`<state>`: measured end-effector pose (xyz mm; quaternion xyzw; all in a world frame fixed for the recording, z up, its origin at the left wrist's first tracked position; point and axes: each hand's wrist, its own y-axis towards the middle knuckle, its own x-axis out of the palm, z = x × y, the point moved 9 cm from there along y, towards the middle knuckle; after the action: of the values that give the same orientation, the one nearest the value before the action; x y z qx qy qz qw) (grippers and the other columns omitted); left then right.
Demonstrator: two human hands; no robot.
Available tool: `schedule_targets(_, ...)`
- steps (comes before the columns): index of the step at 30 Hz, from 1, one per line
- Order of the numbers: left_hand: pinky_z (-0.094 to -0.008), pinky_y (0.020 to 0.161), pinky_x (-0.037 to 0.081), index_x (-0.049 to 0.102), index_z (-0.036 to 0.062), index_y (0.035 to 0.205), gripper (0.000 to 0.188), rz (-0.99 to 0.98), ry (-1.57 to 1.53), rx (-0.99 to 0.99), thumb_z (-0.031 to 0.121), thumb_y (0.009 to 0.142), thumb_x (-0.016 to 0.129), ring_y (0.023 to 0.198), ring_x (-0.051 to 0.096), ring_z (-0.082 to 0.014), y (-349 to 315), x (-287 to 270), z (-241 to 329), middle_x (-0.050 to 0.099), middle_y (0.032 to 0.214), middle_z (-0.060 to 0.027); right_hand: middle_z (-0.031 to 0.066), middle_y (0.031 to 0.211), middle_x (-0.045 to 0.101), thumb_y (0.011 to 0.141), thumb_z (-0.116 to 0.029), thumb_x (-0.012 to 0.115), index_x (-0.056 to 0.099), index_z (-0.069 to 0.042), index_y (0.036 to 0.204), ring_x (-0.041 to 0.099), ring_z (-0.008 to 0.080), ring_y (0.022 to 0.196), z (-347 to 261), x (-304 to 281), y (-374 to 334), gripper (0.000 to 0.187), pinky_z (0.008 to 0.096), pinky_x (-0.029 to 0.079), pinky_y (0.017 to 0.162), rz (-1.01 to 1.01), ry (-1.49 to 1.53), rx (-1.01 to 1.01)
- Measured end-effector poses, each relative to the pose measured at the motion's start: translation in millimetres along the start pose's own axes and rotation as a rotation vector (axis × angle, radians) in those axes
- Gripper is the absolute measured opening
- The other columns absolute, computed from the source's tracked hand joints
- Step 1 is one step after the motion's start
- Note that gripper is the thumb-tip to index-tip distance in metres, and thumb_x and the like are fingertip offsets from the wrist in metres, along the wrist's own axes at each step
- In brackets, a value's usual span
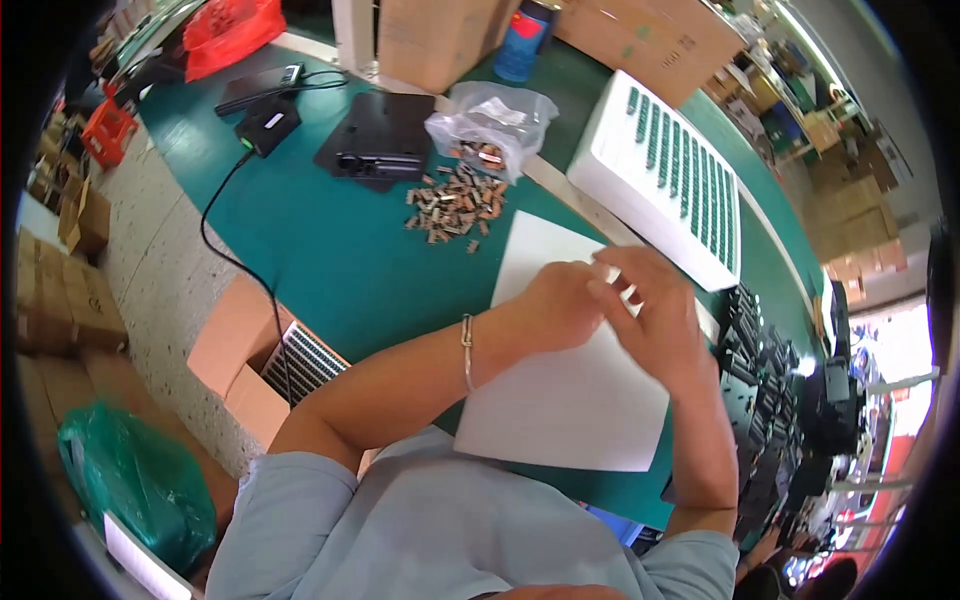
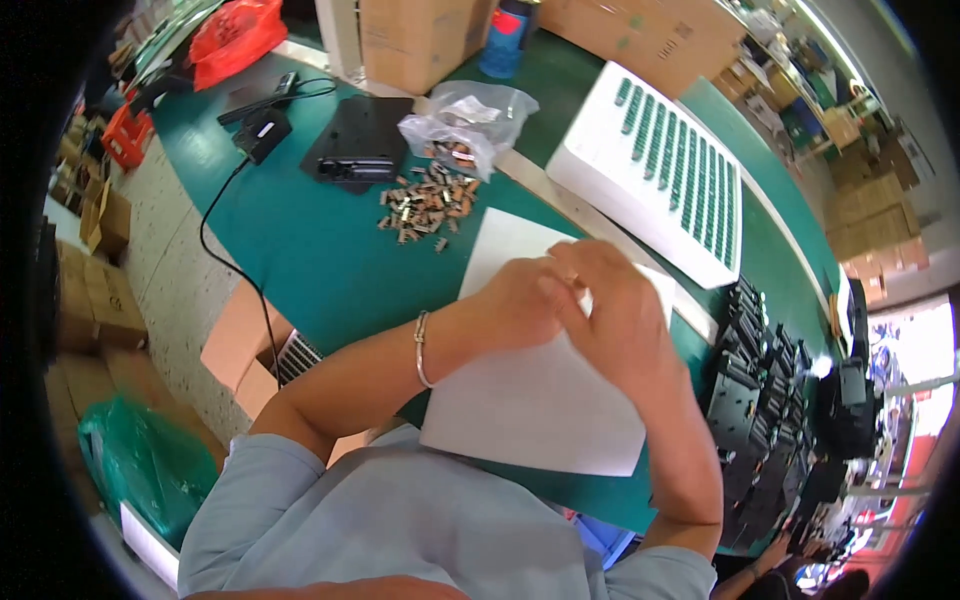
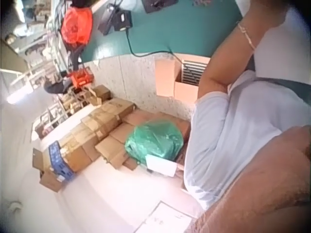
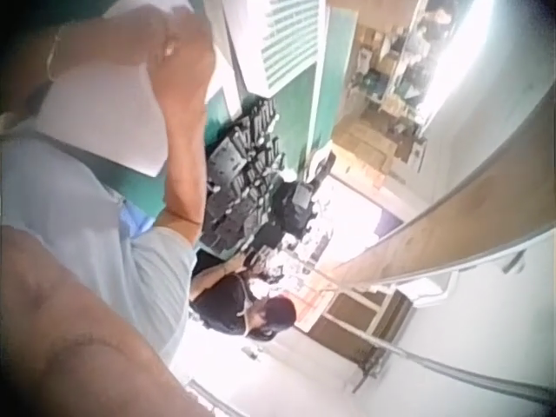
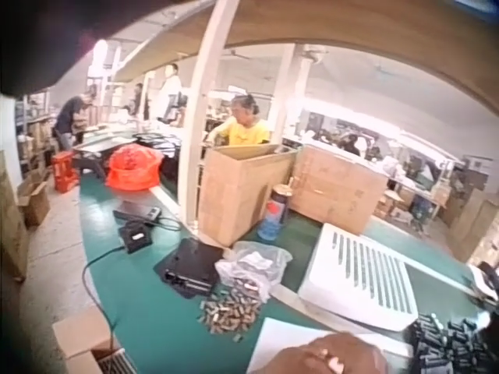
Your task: The person assembles small internal components and circuit board parts into a plastic casing by hand, taking them from a tray and fitting them into the casing.
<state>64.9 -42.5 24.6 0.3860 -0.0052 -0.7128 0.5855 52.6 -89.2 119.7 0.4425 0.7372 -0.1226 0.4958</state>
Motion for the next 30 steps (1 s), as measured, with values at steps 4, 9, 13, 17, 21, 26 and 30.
schedule_targets(4, -0.0408, 0.071, 0.051, 0.064, 0.0064, 0.086, 0.015, -0.143, 0.164, 0.098, 0.015, 0.076, 0.071, 0.083, 0.062, -0.029, 0.9, 5.1, 11.3, 0.059, 0.086, -0.0099, 0.0169, 0.102, 0.067, 0.085, -0.014, 0.071, 0.066, 0.0, 0.11, 0.064, 0.0249, 0.069, 42.1, -31.4, -10.5, 0.029, 0.0334, 0.052, 0.065, 0.045, -0.201, 0.159)
schedule_targets(9, -0.0412, 0.066, 0.049, 0.06, 0.0081, 0.084, 0.015, -0.12, 0.177, 0.118, 0.014, 0.076, 0.071, 0.078, 0.06, -0.0296, 1.9, 1.5, 18.9, 0.055, 0.085, -0.0088, 0.0169, 0.098, 0.068, 0.087, -0.022, 0.068, 0.066, -0.002, 0.109, 0.067, 0.0338, 0.083, 78.1, -44.6, -47.0, 0.03, 0.0413, 0.053, 0.075, -0.07, -0.313, 0.301)
schedule_targets(13, -0.0407, 0.066, 0.049, 0.061, 0.0075, 0.088, 0.017, -0.147, 0.201, 0.12, 0.013, 0.075, 0.071, 0.079, 0.059, -0.0303, 4.2, 2.6, 20.4, 0.055, 0.085, -0.0098, 0.0166, 0.1, 0.068, 0.087, -0.024, 0.067, 0.066, -0.003, 0.11, 0.065, 0.0356, 0.089, 83.5, -52.3, -74.1, 0.031, 0.042, 0.053, 0.078, -0.086, -0.332, 0.307)
schedule_targets(17, -0.0395, 0.069, 0.049, 0.061, 0.0061, 0.091, 0.019, -0.195, 0.233, 0.084, 0.013, 0.076, 0.072, 0.082, 0.059, -0.0301, 4.6, 2.8, 19.4, 0.055, 0.087, -0.0107, 0.0171, 0.091, 0.066, 0.087, -0.024, 0.066, 0.063, -0.004, 0.107, 0.065, 0.0345, 0.089, 83.3, -46.8, -88.6, 0.028, 0.0436, 0.052, 0.077, -0.184, -0.346, 0.297)
schedule_targets(21, -0.0395, 0.073, 0.049, 0.061, 0.004, 0.096, 0.025, -0.234, 0.212, 0.058, 0.015, 0.077, 0.074, 0.086, 0.057, -0.0308, 7.3, 7.7, 21.8, 0.055, 0.091, -0.0125, 0.0172, 0.091, 0.066, 0.088, -0.025, 0.066, 0.063, -0.004, 0.108, 0.065, 0.0347, 0.088, 93.7, -51.0, -97.6, 0.029, 0.0434, 0.053, 0.077, -0.198, -0.334, 0.346)
schedule_targets(26, -0.0397, 0.079, 0.047, 0.059, 0.003, 0.1, 0.034, -0.297, 0.244, 0.082, 0.017, 0.075, 0.076, 0.092, 0.055, -0.0326, 7.8, 13.2, 29.1, 0.054, 0.098, -0.0152, 0.0167, 0.093, 0.067, 0.089, -0.025, 0.065, 0.063, -0.004, 0.111, 0.066, 0.0357, 0.087, 91.3, -46.2, -89.1, 0.031, 0.044, 0.053, 0.075, -0.192, -0.313, 0.289)
schedule_targets(30, -0.0408, 0.085, 0.046, 0.059, 0.0038, 0.109, 0.044, -0.444, 0.32, 0.076, 0.021, 0.073, 0.078, 0.099, 0.054, -0.0322, 7.3, 17.4, 35.2, 0.055, 0.107, -0.0158, 0.0167, 0.094, 0.067, 0.089, -0.025, 0.065, 0.062, -0.004, 0.112, 0.066, 0.0351, 0.087, 87.6, -43.1, -77.8, 0.032, 0.0437, 0.054, 0.075, -0.18, -0.292, 0.242)
